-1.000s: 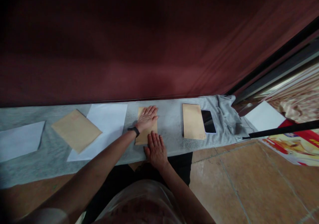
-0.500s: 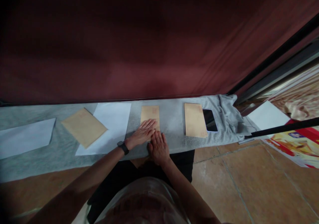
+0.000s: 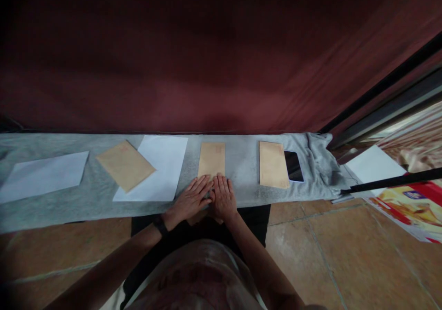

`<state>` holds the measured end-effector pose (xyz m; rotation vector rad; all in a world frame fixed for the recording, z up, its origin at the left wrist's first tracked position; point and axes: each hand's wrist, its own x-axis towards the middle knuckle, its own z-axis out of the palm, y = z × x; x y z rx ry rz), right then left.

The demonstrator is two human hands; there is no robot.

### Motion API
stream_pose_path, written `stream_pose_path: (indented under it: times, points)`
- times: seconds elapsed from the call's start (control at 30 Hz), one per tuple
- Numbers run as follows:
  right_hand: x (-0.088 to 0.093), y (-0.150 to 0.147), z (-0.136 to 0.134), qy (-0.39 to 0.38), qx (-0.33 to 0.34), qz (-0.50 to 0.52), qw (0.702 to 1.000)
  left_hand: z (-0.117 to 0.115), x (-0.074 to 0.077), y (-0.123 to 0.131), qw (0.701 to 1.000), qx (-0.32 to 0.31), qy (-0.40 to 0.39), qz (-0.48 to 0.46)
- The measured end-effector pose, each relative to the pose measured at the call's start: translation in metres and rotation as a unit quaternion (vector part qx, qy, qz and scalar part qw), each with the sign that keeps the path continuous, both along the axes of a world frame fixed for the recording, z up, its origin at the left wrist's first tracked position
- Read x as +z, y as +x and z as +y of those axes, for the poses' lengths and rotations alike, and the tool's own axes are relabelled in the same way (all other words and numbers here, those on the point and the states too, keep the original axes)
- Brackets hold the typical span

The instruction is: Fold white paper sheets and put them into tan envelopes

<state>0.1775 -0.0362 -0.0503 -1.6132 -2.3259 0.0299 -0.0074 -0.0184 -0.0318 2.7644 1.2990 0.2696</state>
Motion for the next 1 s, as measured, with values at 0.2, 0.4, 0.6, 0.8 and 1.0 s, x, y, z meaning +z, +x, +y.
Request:
stream_pose_path:
  times: [0.2,0.4,0.6,0.8,1.0]
  points:
    - [0.001,0.003,0.001,-0.01,-0.027,0.006,1.0,-0.004,0.001,-0.01,1.0,0.017,0.006,0.006]
    - [-0.002,0.007,-0.003,0.003,-0.064,0.024,0.998,-0.014,0.0,-0.011,0.995,0.102,-0.003,0.009]
    - [0.003,-0.009,-0.011,0.008,-0.074,0.043,0.996,-0.023,-0.002,0.006,0.982,0.188,-0.009,-0.002]
    - [0.004,-0.021,-0.022,-0.01,0.004,0.047,0.999,-0.02,0.0,0.012,0.975,0.209,-0.045,-0.059]
    - [0.004,-0.023,-0.021,-0.011,-0.016,0.04,0.999,0.004,0.009,0.018,0.929,0.281,-0.115,-0.213]
